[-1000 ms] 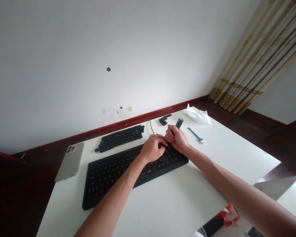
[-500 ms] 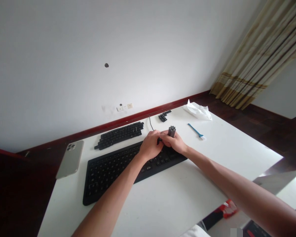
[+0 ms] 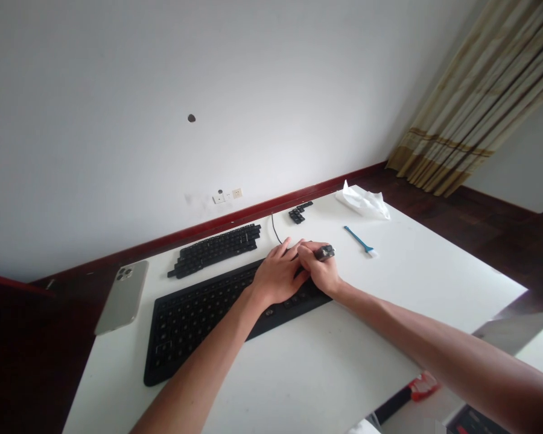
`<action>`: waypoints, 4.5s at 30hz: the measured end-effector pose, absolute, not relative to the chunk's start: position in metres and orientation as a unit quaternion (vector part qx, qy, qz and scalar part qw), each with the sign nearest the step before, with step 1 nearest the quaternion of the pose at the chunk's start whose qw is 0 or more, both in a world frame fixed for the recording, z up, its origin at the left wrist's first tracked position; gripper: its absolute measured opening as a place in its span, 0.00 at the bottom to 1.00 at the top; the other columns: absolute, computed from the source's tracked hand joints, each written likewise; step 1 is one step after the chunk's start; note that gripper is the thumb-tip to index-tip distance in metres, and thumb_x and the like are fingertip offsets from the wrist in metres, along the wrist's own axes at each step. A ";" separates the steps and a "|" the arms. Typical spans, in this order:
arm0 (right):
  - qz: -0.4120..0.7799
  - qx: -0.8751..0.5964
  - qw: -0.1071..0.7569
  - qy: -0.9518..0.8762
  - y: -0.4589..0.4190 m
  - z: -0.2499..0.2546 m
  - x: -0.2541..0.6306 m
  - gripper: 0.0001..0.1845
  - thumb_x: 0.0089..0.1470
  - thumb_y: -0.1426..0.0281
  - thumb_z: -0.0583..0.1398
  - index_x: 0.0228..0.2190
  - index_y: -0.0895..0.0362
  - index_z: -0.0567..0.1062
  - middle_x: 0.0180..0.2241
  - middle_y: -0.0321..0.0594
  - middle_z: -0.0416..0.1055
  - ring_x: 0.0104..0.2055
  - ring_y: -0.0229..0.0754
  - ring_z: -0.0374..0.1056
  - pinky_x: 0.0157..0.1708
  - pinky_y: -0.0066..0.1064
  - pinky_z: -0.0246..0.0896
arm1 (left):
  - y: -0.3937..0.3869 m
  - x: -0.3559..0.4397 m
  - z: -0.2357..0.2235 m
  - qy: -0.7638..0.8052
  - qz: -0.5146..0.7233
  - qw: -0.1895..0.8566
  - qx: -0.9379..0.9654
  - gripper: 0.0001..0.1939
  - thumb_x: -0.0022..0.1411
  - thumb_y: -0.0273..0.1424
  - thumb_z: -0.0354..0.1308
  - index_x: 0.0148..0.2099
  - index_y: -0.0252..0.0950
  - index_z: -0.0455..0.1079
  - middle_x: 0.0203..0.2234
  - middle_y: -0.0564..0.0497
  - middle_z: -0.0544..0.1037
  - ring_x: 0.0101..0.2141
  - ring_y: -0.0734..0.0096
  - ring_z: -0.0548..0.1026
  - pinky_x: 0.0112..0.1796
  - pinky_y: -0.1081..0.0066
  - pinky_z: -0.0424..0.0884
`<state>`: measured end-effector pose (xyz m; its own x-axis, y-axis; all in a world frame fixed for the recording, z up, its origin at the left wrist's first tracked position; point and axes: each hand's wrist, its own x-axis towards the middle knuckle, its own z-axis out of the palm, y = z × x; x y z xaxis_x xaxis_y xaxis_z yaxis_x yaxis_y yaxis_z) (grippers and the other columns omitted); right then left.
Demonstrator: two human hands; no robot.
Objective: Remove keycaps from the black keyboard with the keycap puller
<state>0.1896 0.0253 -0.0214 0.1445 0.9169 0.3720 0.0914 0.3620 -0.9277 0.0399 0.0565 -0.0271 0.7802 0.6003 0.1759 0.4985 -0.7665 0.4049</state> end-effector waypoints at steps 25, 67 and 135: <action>0.404 -0.448 0.668 -0.435 0.034 -0.024 0.184 0.25 0.59 0.65 0.59 0.14 0.52 0.58 0.14 0.29 0.52 0.18 0.34 0.47 0.21 0.33 0.43 | 0.054 0.054 -0.027 0.361 0.076 0.113 0.923 0.24 0.79 0.39 0.42 0.66 0.47 0.72 0.72 0.50 0.64 0.71 0.36 0.58 0.64 0.40 0.62; 0.288 -0.523 0.193 -0.779 0.054 0.019 0.262 0.19 0.55 0.51 0.67 0.28 0.55 0.79 0.22 0.34 0.70 0.25 0.38 0.58 0.27 0.31 0.51 | 0.061 0.048 -0.026 0.394 0.282 0.269 0.833 0.26 0.69 0.23 0.51 0.68 0.39 0.67 0.60 0.46 0.78 0.60 0.57 0.74 0.65 0.56 0.68; 0.222 -0.719 -0.025 -0.658 0.178 0.039 0.331 0.09 0.47 0.62 0.71 0.23 0.55 0.85 0.28 0.44 0.78 0.34 0.49 0.72 0.36 0.36 0.63 | 0.058 0.045 -0.028 0.361 0.297 0.252 0.847 0.24 0.66 0.22 0.55 0.63 0.39 0.71 0.59 0.48 0.78 0.59 0.57 0.74 0.64 0.55 0.69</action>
